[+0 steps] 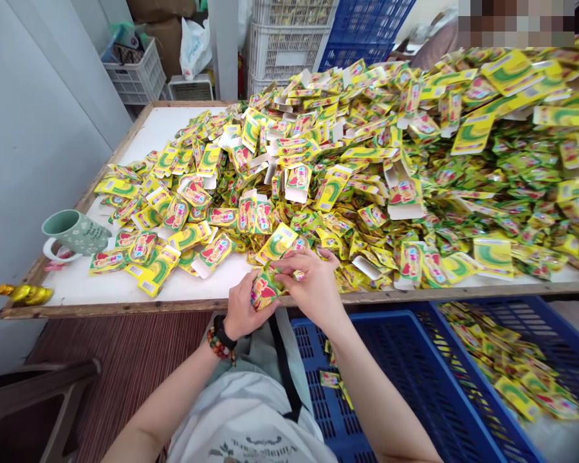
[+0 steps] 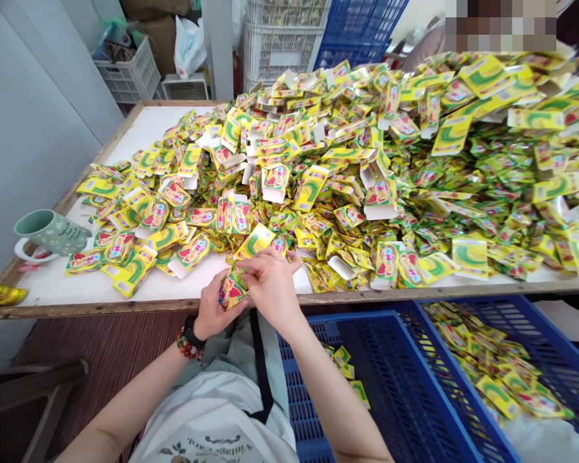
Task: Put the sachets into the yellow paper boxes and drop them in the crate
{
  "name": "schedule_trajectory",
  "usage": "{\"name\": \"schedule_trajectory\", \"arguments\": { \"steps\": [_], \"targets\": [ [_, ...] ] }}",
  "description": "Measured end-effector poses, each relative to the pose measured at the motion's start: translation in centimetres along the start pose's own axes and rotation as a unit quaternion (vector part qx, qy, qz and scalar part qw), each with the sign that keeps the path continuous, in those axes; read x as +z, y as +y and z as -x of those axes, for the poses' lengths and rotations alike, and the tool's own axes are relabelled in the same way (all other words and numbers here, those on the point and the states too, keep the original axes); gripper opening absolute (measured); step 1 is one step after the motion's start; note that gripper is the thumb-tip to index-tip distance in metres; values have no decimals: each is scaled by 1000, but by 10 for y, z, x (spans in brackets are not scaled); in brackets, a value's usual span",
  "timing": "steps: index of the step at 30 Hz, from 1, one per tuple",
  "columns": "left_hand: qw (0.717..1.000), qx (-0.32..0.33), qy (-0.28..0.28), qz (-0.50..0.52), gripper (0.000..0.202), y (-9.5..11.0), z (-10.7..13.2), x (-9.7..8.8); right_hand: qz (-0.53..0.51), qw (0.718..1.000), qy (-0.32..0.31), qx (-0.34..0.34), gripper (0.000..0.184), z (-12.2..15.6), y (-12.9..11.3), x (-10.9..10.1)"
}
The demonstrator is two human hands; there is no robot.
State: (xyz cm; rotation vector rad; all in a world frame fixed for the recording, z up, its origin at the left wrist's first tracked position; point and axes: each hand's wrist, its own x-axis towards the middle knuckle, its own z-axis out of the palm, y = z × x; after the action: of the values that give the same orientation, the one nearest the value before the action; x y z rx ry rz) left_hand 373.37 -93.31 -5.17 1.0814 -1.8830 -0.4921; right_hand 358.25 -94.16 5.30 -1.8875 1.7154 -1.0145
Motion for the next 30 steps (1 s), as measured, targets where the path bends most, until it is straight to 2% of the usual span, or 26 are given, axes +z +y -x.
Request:
{"name": "schedule_trajectory", "arguments": {
  "steps": [5, 10, 14, 17, 20, 24, 27, 30],
  "targets": [
    [999, 29, 10, -8, 57, 2, 1, 0, 25, 1000, -13, -11, 17, 4, 1, -13],
    [996, 57, 67, 10, 60, -1, 5, 3, 46, 993, -8, -111, 19, 19, -12, -27],
    [991, 103, 89, -10, 59, -6, 6, 7, 139, 977, 45, -157, 21, 35, -21, -18],
    [985, 135, 104, -16, 58, -8, 6, 9, 134, 976, 53, -160, 21, 41, -22, -8],
    [988, 124, 92, -14, 60, -8, 6, 9, 118, 978, 79, -153, 24, 45, -21, -1],
    [991, 106, 76, -12, 64, -6, 7, 8, 139, 975, 131, -110, 23, 46, -21, 8],
    [992, 100, 73, -16, 63, -7, 7, 8, 124, 983, 106, -85, 29, 42, -18, 14],
    [994, 96, 48, -27, 60, -7, 6, 8, 79, 993, 5, -84, 44, 37, -11, 14]
  ]
}}
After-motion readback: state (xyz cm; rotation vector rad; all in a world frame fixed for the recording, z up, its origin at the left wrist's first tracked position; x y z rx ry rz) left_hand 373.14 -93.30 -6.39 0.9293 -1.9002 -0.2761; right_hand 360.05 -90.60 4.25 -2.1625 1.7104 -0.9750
